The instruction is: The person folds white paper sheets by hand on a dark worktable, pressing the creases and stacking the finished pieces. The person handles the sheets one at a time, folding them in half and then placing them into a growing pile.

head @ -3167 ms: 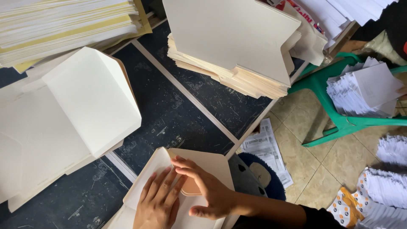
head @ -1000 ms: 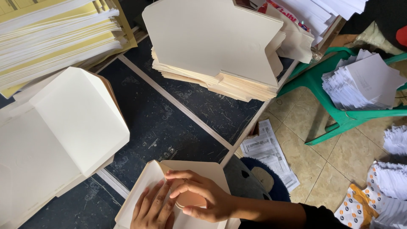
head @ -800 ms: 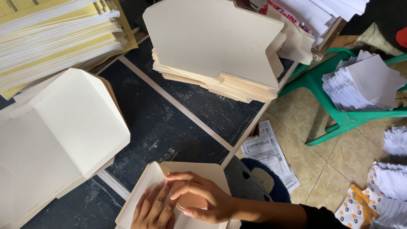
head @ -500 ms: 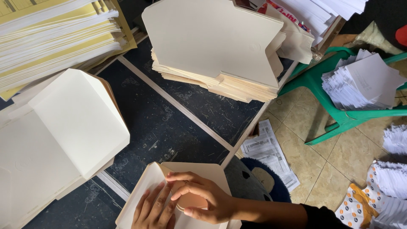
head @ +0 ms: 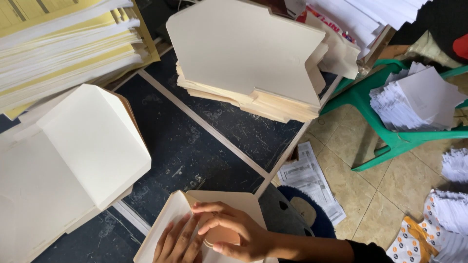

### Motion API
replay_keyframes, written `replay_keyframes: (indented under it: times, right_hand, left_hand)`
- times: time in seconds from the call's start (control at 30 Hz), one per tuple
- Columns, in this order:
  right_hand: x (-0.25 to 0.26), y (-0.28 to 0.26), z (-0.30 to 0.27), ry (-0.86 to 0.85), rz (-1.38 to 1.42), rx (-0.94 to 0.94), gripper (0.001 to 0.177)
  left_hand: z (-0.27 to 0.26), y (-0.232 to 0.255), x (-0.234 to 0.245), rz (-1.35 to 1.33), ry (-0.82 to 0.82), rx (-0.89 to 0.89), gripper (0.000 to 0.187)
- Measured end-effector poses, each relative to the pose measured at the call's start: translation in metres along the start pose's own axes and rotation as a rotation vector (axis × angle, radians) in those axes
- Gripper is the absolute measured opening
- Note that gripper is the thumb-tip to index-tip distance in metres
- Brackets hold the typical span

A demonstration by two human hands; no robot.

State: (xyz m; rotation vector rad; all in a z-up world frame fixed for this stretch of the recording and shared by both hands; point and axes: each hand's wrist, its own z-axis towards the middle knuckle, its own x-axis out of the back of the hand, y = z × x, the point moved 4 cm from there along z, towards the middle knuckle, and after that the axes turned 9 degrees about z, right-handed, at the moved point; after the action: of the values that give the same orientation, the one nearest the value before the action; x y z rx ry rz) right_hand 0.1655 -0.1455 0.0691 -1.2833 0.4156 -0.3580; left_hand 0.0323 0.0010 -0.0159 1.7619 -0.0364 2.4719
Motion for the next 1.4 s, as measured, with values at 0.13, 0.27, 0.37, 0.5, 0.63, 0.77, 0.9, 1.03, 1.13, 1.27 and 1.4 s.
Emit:
replay_keyframes:
  times: [0.13, 0.27, 0.37, 0.5, 0.63, 0.77, 0.9, 1.03, 1.13, 1.27, 1.4]
  right_hand:
    - [0.001, 0.006, -0.001, 0.004, 0.046, -0.021, 0.042]
    - [0.000, 0.009, -0.002, 0.012, 0.034, -0.002, 0.045]
    - [0.002, 0.009, -0.001, 0.017, 0.053, -0.030, 0.043]
    - [0.002, 0.007, -0.002, 0.016, 0.039, -0.028, 0.045]
    - [0.002, 0.001, 0.001, 0.012, 0.003, -0.017, 0.043]
    - [-0.001, -0.002, 0.002, -0.005, -0.020, 0.020, 0.043]
    - [0.004, 0.001, 0.004, 0.005, -0.027, -0.016, 0.043]
    - [0.014, 0.018, 0.000, -0.033, 0.335, -0.184, 0.043]
    - [0.027, 0.014, 0.013, -0.025, 0.378, -0.124, 0.055]
    - [0.050, -0.018, 0.056, 0.143, 0.099, -0.273, 0.059]
    - [0.042, -0.005, 0.080, -0.040, 0.050, -0.062, 0.043]
  left_hand:
    - [0.004, 0.004, -0.003, -0.009, 0.069, 0.067, 0.038]
    - [0.003, 0.002, 0.001, -0.015, 0.099, 0.068, 0.036]
    - [0.000, -0.001, -0.007, -0.007, 0.008, 0.016, 0.048]
    - [-0.001, 0.000, -0.006, -0.034, 0.025, 0.032, 0.042]
    - [-0.006, -0.005, -0.011, 0.059, -0.042, -0.036, 0.072]
    - [0.002, -0.002, 0.006, -0.024, 0.061, 0.014, 0.054]
    - [0.005, -0.004, 0.004, -0.011, 0.026, 0.009, 0.068]
    - [0.016, 0.000, 0.025, -0.075, 0.018, 0.099, 0.065]
    - [0.019, -0.002, 0.033, -0.159, 0.059, 0.065, 0.058]
    - [0.015, 0.002, 0.037, -0.090, 0.107, 0.060, 0.060]
    - [0.017, 0.001, 0.037, -0.134, 0.109, 0.041, 0.067]
